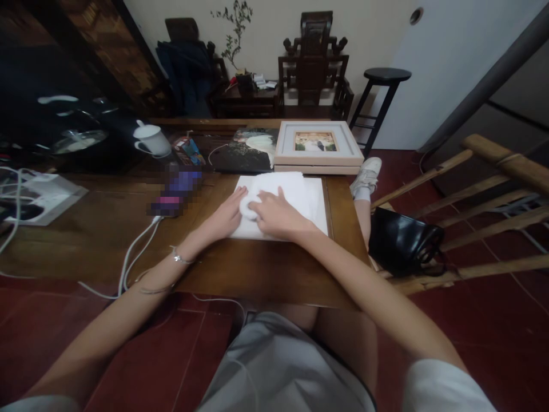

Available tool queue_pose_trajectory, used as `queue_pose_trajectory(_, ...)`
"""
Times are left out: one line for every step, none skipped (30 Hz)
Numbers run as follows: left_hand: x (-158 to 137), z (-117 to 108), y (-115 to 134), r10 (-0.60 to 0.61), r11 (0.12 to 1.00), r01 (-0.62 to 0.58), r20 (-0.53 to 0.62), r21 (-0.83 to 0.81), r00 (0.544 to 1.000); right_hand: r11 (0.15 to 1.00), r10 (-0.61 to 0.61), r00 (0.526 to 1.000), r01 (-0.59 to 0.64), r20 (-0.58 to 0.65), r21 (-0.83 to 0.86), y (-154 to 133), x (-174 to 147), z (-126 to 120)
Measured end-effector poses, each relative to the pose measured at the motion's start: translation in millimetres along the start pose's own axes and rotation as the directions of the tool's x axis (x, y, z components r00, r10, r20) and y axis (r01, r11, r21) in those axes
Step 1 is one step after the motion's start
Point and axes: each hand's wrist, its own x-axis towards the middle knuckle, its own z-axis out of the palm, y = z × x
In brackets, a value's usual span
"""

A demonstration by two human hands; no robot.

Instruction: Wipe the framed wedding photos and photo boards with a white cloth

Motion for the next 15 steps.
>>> queue_pose_trajectory(0.0, 0.7, -1.6, 0.004, 1.000, -0.004, -0.004, -0.003, 1.000, 1.000, -0.022, 0.999, 0.021, 0.026, 0.015, -6.0, -7.4, -0.4)
queue_pose_trajectory(0.0, 1.1, -2.8, 0.006, 1.000, -0.006, -0.005, 0.000, 1.000, 0.999, -0.044, 0.998, 0.043, 0.050, 0.032, -11.9, -15.0, -1.3)
queue_pose_trajectory(0.1, 1.3, -3.6, 0.005, 1.000, -0.005, -0.003, 0.008, 1.000, 0.997, -0.067, 0.995, 0.064, 0.070, 0.050, -17.6, -22.6, -2.7)
queue_pose_trajectory(0.3, 1.1, -4.0, 0.005, 1.000, -0.005, 0.004, 0.017, 1.000, 0.994, -0.090, 0.992, 0.084, 0.090, 0.069, -23.0, -29.9, -4.5)
queue_pose_trajectory(0.4, 0.6, -3.9, 0.004, 1.000, -0.004, 0.012, 0.028, 1.000, 0.990, -0.115, 0.987, 0.105, 0.108, 0.090, -28.2, -36.6, -6.5)
queue_pose_trajectory(0.6, 0.0, -3.4, 0.001, 0.999, -0.002, 0.019, 0.037, 1.000, 0.986, -0.135, 0.983, 0.122, 0.126, 0.113, -32.9, -42.5, -8.8)
queue_pose_trajectory(0.7, -0.8, -2.8, -0.004, 0.999, 0.003, 0.025, 0.044, 1.000, 0.983, -0.149, 0.979, 0.130, 0.142, 0.132, -37.0, -47.5, -11.1)
queue_pose_trajectory(0.8, -1.5, -2.0, -0.012, 0.999, 0.010, 0.030, 0.050, 0.999, 0.980, -0.157, 0.975, 0.134, 0.158, 0.147, -40.5, -51.2, -13.4)
queue_pose_trajectory(0.9, -2.1, -1.3, -0.019, 0.998, 0.018, 0.031, 0.054, 0.999, 0.978, -0.160, 0.972, 0.134, 0.169, 0.158, -43.0, -53.6, -15.6)
queue_pose_trajectory(1.0, -2.5, -0.7, -0.025, 0.998, 0.023, 0.032, 0.057, 0.999, 0.978, -0.157, 0.972, 0.129, 0.174, 0.164, -44.4, -54.8, -17.7)
queue_pose_trajectory(1.1, -2.6, -0.4, -0.028, 0.998, 0.026, 0.030, 0.059, 0.999, 0.979, -0.149, 0.973, 0.120, 0.175, 0.166, -44.4, -54.6, -19.5)
queue_pose_trajectory(1.2, -2.6, -0.2, -0.027, 0.998, 0.026, 0.028, 0.060, 0.999, 0.981, -0.136, 0.976, 0.108, 0.171, 0.163, -43.0, -53.2, -21.0)
queue_pose_trajectory(1.4, -2.4, -0.2, -0.024, 0.998, 0.023, 0.024, 0.059, 0.999, 0.984, -0.119, 0.979, 0.093, 0.166, 0.154, -40.1, -50.7, -22.1)
queue_pose_trajectory(1.5, -2.2, -0.1, -0.020, 0.998, 0.019, 0.019, 0.056, 1.000, 0.988, -0.096, 0.982, 0.074, 0.161, 0.136, -35.8, -47.0, -22.7)
queue_pose_trajectory(1.6, -2.1, 0.0, -0.015, 0.998, 0.015, 0.015, 0.053, 1.000, 0.993, -0.065, 0.986, 0.047, 0.155, 0.113, -30.3, -42.4, -22.9)
